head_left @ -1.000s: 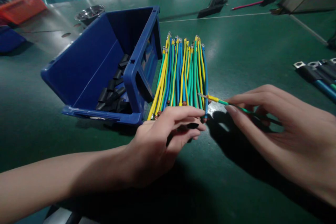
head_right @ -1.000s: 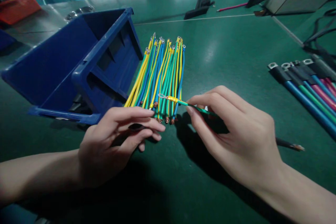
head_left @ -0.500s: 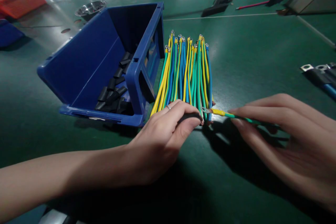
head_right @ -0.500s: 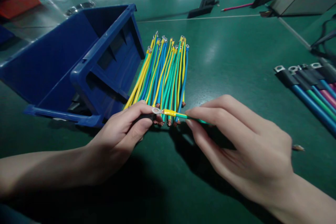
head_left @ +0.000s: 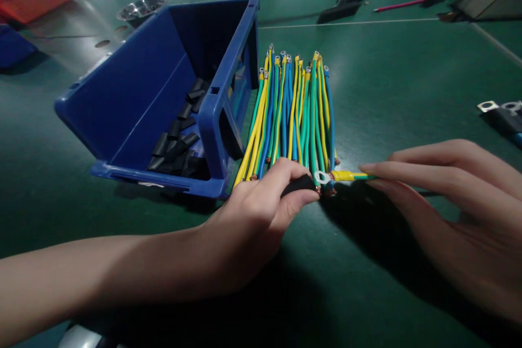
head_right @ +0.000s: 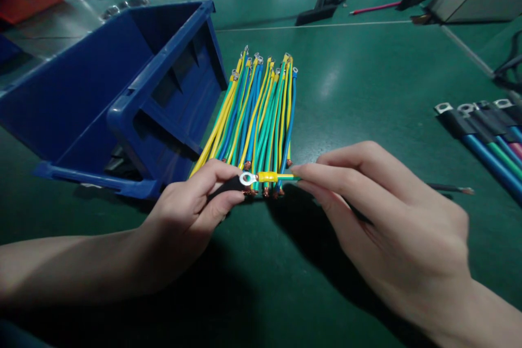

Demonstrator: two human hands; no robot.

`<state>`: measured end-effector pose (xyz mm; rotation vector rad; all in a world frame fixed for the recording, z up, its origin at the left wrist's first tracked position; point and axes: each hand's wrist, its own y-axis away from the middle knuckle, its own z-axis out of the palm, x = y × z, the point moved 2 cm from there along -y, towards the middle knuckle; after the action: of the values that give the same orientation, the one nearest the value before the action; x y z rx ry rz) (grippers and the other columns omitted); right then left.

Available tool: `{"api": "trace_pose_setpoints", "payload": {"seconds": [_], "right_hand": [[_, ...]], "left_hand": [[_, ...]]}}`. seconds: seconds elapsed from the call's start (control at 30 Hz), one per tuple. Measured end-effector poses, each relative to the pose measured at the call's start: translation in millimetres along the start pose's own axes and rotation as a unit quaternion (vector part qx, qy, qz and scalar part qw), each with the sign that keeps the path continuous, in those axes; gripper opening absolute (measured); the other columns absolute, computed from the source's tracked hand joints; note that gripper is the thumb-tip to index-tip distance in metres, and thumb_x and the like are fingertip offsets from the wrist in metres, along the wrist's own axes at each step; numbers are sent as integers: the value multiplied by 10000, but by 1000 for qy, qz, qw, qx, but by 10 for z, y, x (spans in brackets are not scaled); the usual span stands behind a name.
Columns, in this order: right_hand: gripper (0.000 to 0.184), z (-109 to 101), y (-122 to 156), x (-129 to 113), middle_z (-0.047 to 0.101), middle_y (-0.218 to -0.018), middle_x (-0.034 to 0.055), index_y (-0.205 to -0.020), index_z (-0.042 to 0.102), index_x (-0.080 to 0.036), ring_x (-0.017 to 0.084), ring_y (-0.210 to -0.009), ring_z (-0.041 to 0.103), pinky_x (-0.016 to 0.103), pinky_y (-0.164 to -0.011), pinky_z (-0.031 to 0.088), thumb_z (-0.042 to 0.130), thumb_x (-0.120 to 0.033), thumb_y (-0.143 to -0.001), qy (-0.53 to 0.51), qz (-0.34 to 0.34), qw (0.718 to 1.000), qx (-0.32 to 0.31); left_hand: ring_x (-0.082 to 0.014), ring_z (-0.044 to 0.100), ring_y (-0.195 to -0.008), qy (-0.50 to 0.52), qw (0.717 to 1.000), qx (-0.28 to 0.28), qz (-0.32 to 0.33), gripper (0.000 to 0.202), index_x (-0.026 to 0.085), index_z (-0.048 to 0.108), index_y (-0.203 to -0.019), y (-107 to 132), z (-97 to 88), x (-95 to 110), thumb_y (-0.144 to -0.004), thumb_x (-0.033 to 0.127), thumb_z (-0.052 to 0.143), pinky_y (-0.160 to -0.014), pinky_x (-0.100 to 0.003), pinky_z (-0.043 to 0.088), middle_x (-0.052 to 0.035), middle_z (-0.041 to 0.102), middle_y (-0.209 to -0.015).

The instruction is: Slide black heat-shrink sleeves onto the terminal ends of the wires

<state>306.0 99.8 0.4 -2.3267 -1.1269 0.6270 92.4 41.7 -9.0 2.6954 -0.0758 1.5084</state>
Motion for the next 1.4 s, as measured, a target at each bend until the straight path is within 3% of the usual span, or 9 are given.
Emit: {"api": "trace_pose_setpoints", "payload": {"seconds": [0.4, 0.73, 0.83, 1.03, 1.4], "right_hand": [[119, 3, 25, 6, 647, -949, -16, -1067, 651, -296, 70, -738, 605, 210, -559, 439, 615, -235, -971, -1, 2, 1000, 1], [117, 13, 30, 17, 658, -939, -13, -1053, 658, -317, 89, -716, 618, 241, -570, 453, 609, -249, -971, 9, 2, 1000, 0], [119, 3, 27, 13, 653, -935, -11, -1054, 648, -314, 94, -732, 615, 243, -592, 459, 597, -239, -978, 12, -7, 1000, -3], [111, 23, 29, -15, 661, -930, -18, -1044, 645, -317, 104, -757, 636, 250, -612, 469, 580, -249, -985, 25, -9, 1000, -13], [124, 63, 16, -14, 683, -912, -9, -980, 679, -272, 99, -688, 659, 228, -561, 490, 562, -235, -986, -5, -24, 999, -38]], "left_hand": [[-46, 547, -550, -47, 997, 6, 53, 113, 309, 548, -980, 12, -10, 24, -1033, 218, 508, -513, -166, 349, 143, 612, -706], [-52, 653, -687, -80, 994, 17, 72, 62, 344, 537, -1067, 47, 0, -7, -1041, 290, 554, -625, -153, 428, 151, 678, -835], [-41, 662, -709, -108, 989, 19, 102, 74, 323, 535, -1087, 45, 0, 5, -1034, 295, 577, -654, -137, 439, 153, 696, -892], [-36, 700, -886, -128, 976, 15, 177, 87, 240, 562, -1125, 40, 0, 20, -1038, 244, 567, -860, -64, 453, 103, 734, -1023], [-121, 730, -1005, -168, 961, -1, 219, 153, 176, 580, -1168, 44, 8, 22, -1039, 156, 500, -919, -170, 531, 7, 752, -1136]]}}
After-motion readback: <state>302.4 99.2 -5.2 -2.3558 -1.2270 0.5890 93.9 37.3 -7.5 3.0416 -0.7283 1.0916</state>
